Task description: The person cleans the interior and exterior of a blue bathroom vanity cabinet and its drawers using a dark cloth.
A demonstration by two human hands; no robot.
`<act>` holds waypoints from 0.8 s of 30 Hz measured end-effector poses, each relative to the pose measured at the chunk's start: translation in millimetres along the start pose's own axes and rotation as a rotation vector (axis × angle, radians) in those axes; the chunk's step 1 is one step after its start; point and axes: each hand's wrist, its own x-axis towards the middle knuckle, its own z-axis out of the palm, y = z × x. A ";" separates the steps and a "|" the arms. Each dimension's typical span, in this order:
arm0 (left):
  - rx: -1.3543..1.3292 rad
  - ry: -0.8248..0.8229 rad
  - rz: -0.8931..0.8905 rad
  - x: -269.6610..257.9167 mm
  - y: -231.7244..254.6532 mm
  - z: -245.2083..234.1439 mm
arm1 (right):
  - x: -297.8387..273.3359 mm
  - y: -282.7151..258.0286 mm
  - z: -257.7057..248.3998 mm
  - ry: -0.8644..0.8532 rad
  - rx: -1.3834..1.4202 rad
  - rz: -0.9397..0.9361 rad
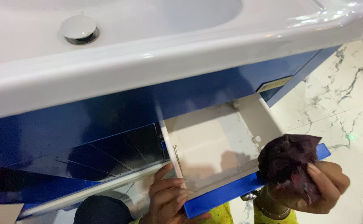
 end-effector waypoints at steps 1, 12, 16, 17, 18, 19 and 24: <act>0.004 0.003 -0.002 1.5 -4.5 -5.7 | 8.0 -9.4 9.9 -0.006 -0.020 0.057; 0.722 0.579 0.214 -14.9 -96.7 21.7 | -13.6 13.0 83.4 0.107 0.275 0.284; 0.998 0.411 0.120 -31.8 -133.7 37.7 | -13.9 20.4 118.6 -0.111 0.187 0.137; 0.968 0.557 0.148 -26.6 -155.5 50.0 | -15.2 19.9 125.8 -0.165 0.179 0.106; 0.936 0.704 0.182 -21.2 -175.0 58.3 | -17.5 18.1 135.0 -0.216 0.173 0.059; 0.950 0.709 0.186 -22.6 -182.4 63.0 | -17.4 20.0 143.5 -0.237 0.173 0.038; 1.043 0.464 0.181 -15.4 -171.5 55.5 | -31.6 21.6 164.9 -0.237 0.184 0.002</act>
